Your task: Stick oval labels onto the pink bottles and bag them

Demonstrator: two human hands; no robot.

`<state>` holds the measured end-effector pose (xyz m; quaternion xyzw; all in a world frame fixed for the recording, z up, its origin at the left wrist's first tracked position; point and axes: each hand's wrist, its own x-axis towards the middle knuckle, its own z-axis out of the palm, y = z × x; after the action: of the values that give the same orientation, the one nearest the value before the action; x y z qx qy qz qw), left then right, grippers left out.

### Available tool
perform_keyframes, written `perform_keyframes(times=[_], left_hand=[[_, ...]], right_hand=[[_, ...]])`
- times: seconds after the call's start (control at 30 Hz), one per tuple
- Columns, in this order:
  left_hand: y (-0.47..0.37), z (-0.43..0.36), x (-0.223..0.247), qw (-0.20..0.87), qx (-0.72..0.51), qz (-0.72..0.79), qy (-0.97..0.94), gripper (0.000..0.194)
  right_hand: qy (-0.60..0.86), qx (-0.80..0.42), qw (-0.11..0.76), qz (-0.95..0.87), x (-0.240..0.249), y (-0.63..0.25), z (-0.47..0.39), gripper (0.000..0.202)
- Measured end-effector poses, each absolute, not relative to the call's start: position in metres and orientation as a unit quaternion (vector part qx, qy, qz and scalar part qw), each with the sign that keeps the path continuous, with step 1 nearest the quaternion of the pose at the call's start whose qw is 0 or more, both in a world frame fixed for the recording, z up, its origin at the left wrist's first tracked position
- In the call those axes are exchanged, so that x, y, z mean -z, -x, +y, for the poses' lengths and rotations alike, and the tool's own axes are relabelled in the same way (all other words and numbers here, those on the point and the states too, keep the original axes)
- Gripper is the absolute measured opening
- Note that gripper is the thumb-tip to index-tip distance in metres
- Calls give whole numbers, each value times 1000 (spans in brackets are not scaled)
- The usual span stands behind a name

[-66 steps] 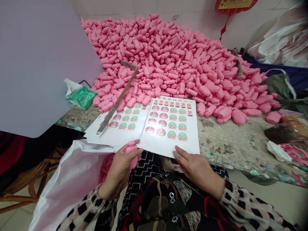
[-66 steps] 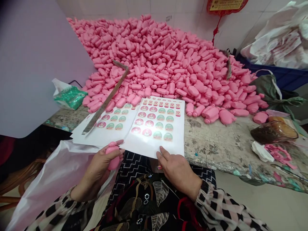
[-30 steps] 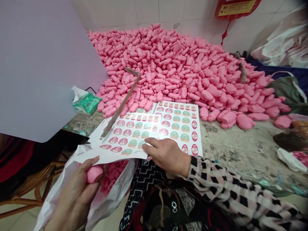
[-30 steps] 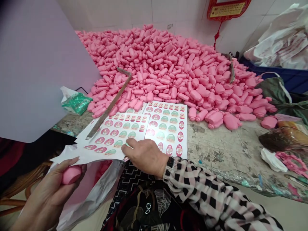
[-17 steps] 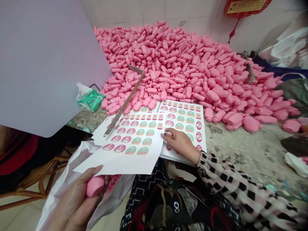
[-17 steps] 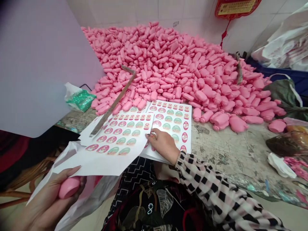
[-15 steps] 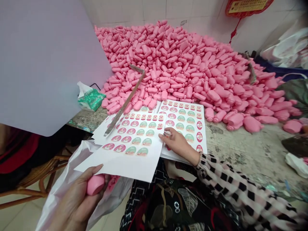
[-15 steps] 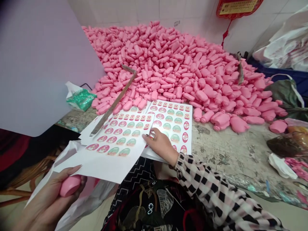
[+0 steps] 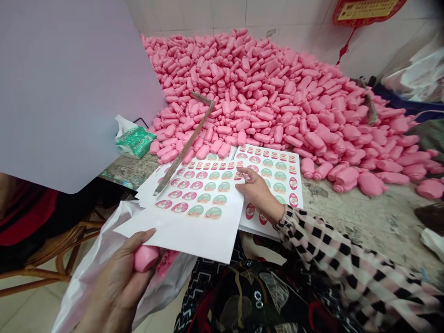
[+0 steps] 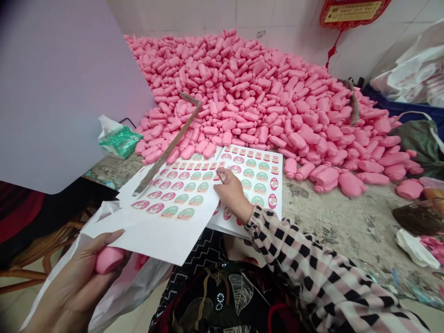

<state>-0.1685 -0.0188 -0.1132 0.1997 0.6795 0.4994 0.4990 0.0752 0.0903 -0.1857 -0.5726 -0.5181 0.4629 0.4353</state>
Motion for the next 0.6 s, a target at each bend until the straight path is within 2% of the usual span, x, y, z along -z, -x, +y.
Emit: perform_keyframes(times=[0.13,0.4,0.6], left_hand=[[168,-7,118,547,-564,610,-104,41],[185,3,131,503,-610,608,-71,27],[179,13,146,500,-609,615,-40,30]], right_hand=[[599,-493,407,-482,182,-79,93,35],[626,-476,354,-507,185,-48,128,30],[648,-478,332,-491,174,-40,144,28]])
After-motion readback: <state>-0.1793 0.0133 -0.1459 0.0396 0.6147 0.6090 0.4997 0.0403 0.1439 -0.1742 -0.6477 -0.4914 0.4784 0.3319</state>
